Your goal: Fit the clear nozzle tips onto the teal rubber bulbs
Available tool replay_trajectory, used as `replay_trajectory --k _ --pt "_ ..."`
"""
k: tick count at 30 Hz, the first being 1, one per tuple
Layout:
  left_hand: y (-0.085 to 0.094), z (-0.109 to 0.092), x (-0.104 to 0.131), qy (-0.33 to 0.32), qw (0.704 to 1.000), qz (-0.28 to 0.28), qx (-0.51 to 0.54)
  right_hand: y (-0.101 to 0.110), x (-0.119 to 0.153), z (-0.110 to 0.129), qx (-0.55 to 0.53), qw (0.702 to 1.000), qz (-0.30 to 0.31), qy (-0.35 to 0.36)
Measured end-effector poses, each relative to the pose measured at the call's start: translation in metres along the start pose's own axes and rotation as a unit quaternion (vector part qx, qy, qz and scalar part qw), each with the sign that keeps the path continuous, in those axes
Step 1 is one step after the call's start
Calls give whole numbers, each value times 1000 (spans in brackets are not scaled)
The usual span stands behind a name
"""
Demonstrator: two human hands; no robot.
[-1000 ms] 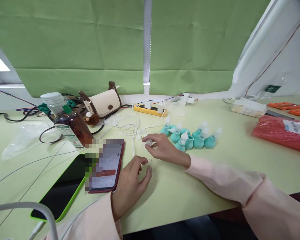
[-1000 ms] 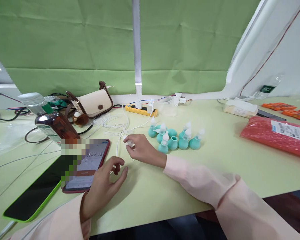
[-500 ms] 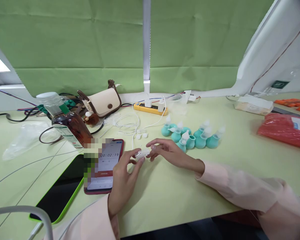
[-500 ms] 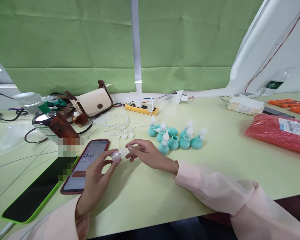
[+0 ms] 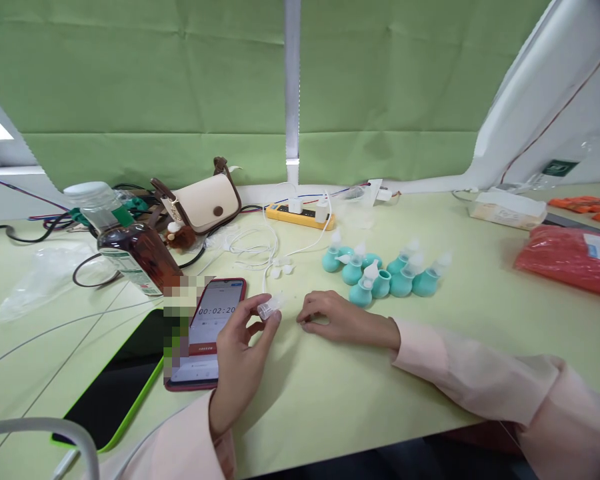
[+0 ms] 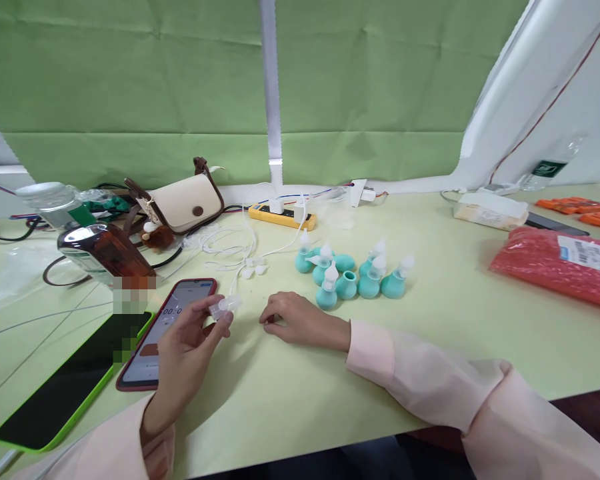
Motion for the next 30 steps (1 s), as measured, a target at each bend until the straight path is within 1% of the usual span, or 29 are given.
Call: replay_trajectory --k 6,9,11,14,16,19,21,22,24,26,28,30 --pt "0 1 -1 18 1000 0 6 3 -2 2 -29 999 -11 -12" --pt "3 1 -2 18 1000 -19 5 4 -10 0 -24 999 -20 -29" --pt "6 -1 -4 11 999 -37 3 3 -16 0 -20 999 -5 -37" --pt "8 -3 -4 3 999 -46 -3 0 -20 2 -3 999 37 -33" --pt "8 -2 -4 5 999 -42 -4 0 -21 3 6 998 50 -25" --pt "4 0 -2 19 1000 -18 -1 2 -19 2 0 999 44 -21" --pt "-1 0 -1 31 1000 4 2 6 -18 -1 -16 999 19 -31" --pt "-4 0 0 38 999 17 1 10 -16 -3 -39 998 -7 -45" --pt "-9 2 2 57 997 43 -5 23 -10 -10 -128 984 -78 -100" --pt "-15 6 5 83 994 73 -15 30 0 -19 -250 944 -135 -167" --pt "-22 11 9 107 988 109 -23 31 10 -22 -336 906 -155 -204" --pt "-29 16 14 125 981 147 -31 29 17 -20 -379 887 -159 -210"
Point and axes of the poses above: each hand's wrist, its own x-axis away from the middle knuckle, its own y-axis out of the back of the hand, z = x × y, the point moved 9 cm from there along -x, towards the middle knuckle, and after that the axes turned 11 degrees about -z, right-handed, at the moved point
